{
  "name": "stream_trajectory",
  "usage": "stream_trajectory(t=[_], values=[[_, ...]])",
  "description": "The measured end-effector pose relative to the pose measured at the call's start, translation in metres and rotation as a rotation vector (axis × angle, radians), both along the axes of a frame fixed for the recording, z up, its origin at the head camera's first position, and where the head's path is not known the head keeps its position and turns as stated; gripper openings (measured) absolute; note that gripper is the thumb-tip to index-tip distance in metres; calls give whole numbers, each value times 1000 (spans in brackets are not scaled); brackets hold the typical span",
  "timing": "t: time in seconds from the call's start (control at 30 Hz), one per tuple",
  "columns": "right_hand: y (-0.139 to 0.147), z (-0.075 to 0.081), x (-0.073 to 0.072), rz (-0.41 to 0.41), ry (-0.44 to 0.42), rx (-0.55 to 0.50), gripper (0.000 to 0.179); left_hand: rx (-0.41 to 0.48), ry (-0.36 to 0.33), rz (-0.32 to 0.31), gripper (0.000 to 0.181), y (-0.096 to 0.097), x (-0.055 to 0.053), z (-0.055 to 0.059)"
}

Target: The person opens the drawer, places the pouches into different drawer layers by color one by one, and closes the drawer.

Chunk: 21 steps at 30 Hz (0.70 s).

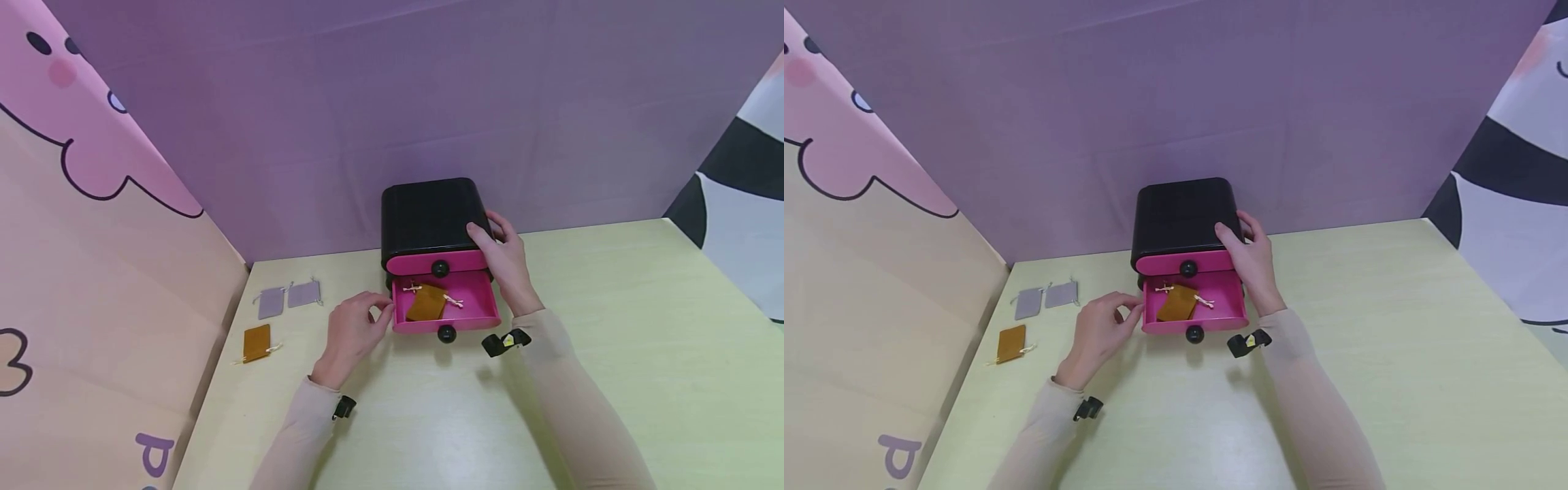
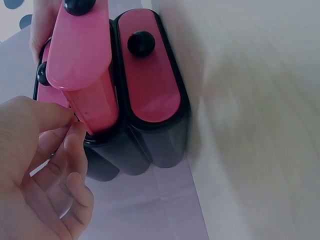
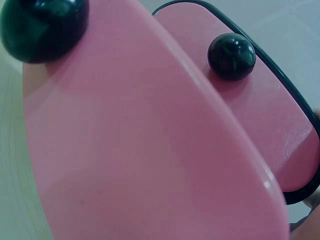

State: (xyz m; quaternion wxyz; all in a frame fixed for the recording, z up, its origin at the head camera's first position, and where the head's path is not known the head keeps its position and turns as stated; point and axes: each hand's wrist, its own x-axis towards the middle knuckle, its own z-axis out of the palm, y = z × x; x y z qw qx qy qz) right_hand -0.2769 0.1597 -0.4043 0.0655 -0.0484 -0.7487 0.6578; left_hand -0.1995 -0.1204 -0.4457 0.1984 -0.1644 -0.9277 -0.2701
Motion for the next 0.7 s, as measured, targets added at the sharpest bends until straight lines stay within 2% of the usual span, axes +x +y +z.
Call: stream_trajectory(t=[0.2, 0.33, 0.7], values=[[-1, -1, -1, 4, -4, 3, 76, -3, -11, 20, 10, -11, 2, -4], [-3, -1, 0, 4, -3, 1, 76, -8, -23, 38, 9, -20, 4, -10], [-3, 1, 0, -1, -6, 4, 76, -78, -26, 72, 8, -36, 8, -25]])
